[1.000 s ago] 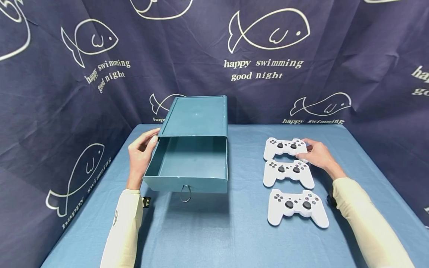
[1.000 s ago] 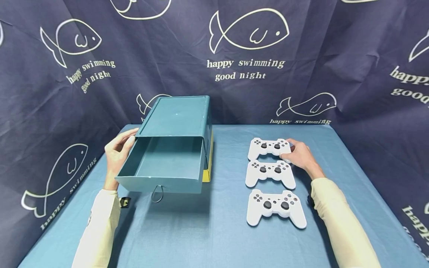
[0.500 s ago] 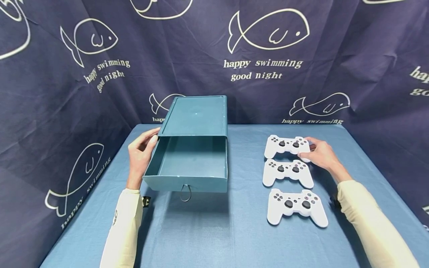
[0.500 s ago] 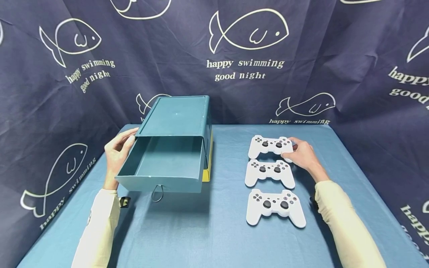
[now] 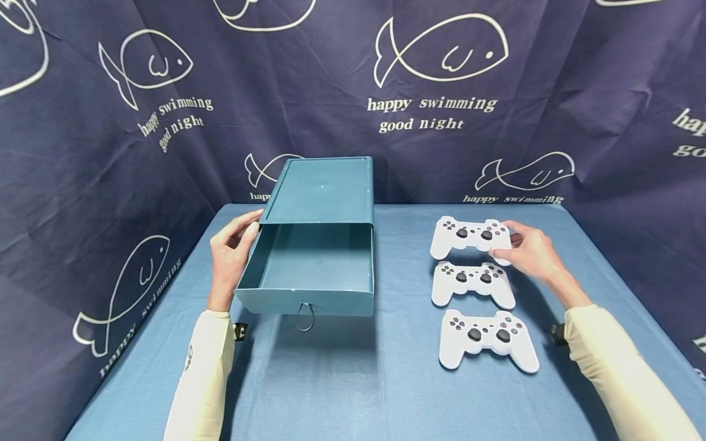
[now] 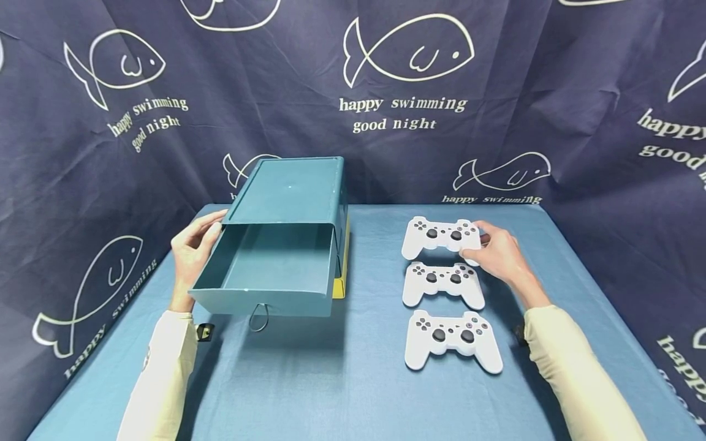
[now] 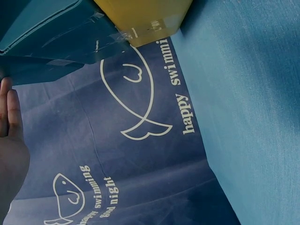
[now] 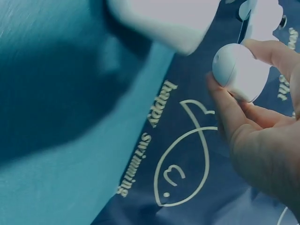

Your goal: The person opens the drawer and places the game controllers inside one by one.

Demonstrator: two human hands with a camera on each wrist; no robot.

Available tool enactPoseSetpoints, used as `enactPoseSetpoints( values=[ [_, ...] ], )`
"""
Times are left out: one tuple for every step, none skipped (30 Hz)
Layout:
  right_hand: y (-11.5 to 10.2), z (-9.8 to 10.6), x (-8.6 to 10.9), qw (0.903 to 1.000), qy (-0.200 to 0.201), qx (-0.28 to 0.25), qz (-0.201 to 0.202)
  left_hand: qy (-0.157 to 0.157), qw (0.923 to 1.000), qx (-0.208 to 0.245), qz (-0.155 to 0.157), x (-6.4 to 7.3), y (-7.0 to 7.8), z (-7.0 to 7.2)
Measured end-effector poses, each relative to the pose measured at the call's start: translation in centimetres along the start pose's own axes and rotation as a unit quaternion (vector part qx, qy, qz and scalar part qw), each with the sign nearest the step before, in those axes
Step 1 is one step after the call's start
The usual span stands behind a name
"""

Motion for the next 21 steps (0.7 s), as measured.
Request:
enactPoseSetpoints(
  values=[
    [-0.3, 0.1, 0.1, 1.0000, 0.000, -0.001, 0.000, -0.001, 1.0000, -0.003, -0.002, 0.0, 0.0, 0.0],
    [-0.7, 0.2, 0.3, 1.0000, 0.000, -0.001, 0.002, -0.001, 1.0000, -0.002, -0.001, 0.0, 0.0, 0.0],
    [-1.0, 0.3, 0.4, 1.0000, 0.000, -0.002, 0.002, -0.001, 1.0000, -0.002, -0.001, 0.0, 0.0, 0.0],
    [-1.3, 0.4, 0.6, 1.0000, 0.000, -0.004, 0.002, 0.000, 1.0000, 0.000, 0.001, 0.1, 0.0, 0.1],
    [-1.7, 0.5, 0.7, 1.0000, 0.001, -0.006, 0.004, 0.000, 1.0000, -0.005, 0.000, 0.1, 0.0, 0.1],
    [-2.0, 0.6, 0.8, 1.0000, 0.002, -0.006, 0.005, 0.001, 1.0000, -0.007, 0.001, 0.1, -0.1, 0.1],
    [-2.3, 0.7, 1.0, 0.9999, 0.003, -0.008, 0.007, 0.001, 0.9999, -0.012, 0.000, 0.1, -0.1, 0.1],
    [-2.5, 0.8, 1.1, 0.9999, 0.004, -0.010, 0.007, 0.002, 0.9999, -0.014, 0.001, 0.1, -0.1, 0.2],
    [-2.8, 1.0, 1.2, 0.9999, 0.006, -0.012, 0.008, 0.003, 0.9999, -0.015, 0.002, 0.1, -0.1, 0.2],
    [-3.0, 1.1, 1.3, 0.9998, 0.009, -0.013, 0.010, 0.004, 0.9999, -0.014, 0.005, 0.1, -0.2, 0.2],
    [-3.2, 1.2, 1.4, 0.9998, 0.010, -0.014, 0.011, 0.004, 0.9998, -0.017, 0.004, 0.1, -0.2, 0.1],
    [-3.4, 1.4, 1.5, 0.9997, 0.012, -0.014, 0.012, 0.004, 0.9999, -0.013, 0.006, 0.1, -0.2, 0.1],
    [-3.6, 1.5, 1.6, 0.9997, 0.013, -0.015, 0.011, 0.003, 0.9999, -0.014, 0.005, 0.1, -0.2, 0.1],
    [-3.7, 1.6, 1.6, 0.9998, 0.013, -0.015, 0.011, 0.004, 0.9999, -0.010, 0.007, 0.1, -0.2, 0.1],
    [-3.9, 1.7, 1.7, 0.9998, 0.013, -0.014, 0.011, 0.004, 0.9999, -0.009, 0.007, 0.1, -0.2, 0.1],
    [-4.1, 1.8, 1.8, 0.9998, 0.013, -0.014, 0.011, 0.004, 0.9999, -0.007, 0.007, 0.1, -0.2, 0.1],
    [-4.3, 1.9, 1.8, 0.9998, 0.012, -0.015, 0.010, 0.003, 0.9999, -0.009, 0.005, 0.1, -0.2, 0.1],
    [-4.5, 2.1, 1.9, 0.9998, 0.013, -0.016, 0.009, 0.003, 0.9999, -0.008, 0.005, 0.0, -0.2, 0.1],
    [-4.8, 2.2, 2.0, 0.9997, 0.013, -0.018, 0.008, 0.002, 0.9999, -0.011, 0.003, 0.0, -0.3, 0.1],
    [-5.0, 2.4, 2.1, 0.9997, 0.015, -0.019, 0.008, 0.003, 0.9999, -0.009, 0.005, 0.0, -0.3, 0.1],
    [-5.3, 2.6, 2.2, 0.9996, 0.016, -0.020, 0.009, 0.002, 0.9999, -0.012, 0.002, 0.0, -0.3, 0.1]
  ],
)
Point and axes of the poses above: each hand's wrist, its own x-axis away from the middle knuckle, its own z-axis out of the back of the hand, y = z × x, the point moved 6 cm from there along -x, towards the middle knuckle, and after that the axes turned 13 degrees about y, right-handed, at the moved point
